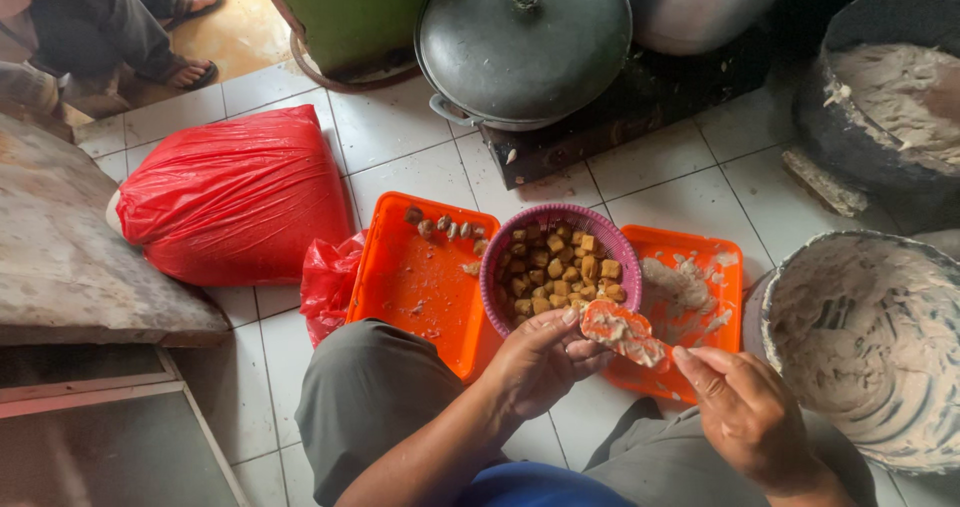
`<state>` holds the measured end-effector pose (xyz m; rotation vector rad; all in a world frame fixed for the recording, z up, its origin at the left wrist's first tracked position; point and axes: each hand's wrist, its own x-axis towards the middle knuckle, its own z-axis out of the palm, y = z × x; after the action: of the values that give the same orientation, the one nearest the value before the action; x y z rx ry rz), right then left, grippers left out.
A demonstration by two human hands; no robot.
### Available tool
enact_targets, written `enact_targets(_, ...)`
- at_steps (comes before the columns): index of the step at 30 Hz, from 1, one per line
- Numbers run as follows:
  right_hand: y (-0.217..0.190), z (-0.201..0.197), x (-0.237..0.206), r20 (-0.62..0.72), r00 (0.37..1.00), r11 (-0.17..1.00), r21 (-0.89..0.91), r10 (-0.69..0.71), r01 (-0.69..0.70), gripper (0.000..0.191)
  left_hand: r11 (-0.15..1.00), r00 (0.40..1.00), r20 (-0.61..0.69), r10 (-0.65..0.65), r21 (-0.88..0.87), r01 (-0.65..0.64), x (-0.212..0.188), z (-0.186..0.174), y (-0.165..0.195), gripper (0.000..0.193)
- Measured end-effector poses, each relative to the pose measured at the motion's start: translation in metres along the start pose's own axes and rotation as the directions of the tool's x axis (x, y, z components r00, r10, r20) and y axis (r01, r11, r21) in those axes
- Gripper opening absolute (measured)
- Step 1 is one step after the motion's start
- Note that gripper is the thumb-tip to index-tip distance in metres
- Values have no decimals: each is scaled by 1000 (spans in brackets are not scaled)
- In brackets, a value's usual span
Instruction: The person scoops a white paste from a tray using an orange spatula and fills small brown snack pieces held in the left hand. The filled snacks are placed into a pink basket. The process is repeated for multiple snack pieces.
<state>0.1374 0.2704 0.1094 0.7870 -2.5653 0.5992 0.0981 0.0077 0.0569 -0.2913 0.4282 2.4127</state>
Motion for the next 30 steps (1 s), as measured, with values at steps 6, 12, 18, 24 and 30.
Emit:
enact_targets(6,5,6,-20,9,998,995,-77,-62,62,64,994,997,45,71,-87,-66,3,-9,-5,18)
enact_targets(12,12,1,-39,-103,993,996,-68,59,-66,45,980,976,118,181,-103,-169,8,-12,-4,13)
enact_targets(18,-3,16,-53,-14,866,830,293,500,-475,29,968,971,33,238,-96,-234,10,5,0,23)
enact_targets(24,8,12,-32,199,777,655,437,597,-616,27,979,962,183,203,-71,-193,9,-4,-4,14)
enact_targets(30,-3,-7,-12,219,865,782,369,452,-503,36,988,984,97,151,-45,-147,12,-16,-12,9)
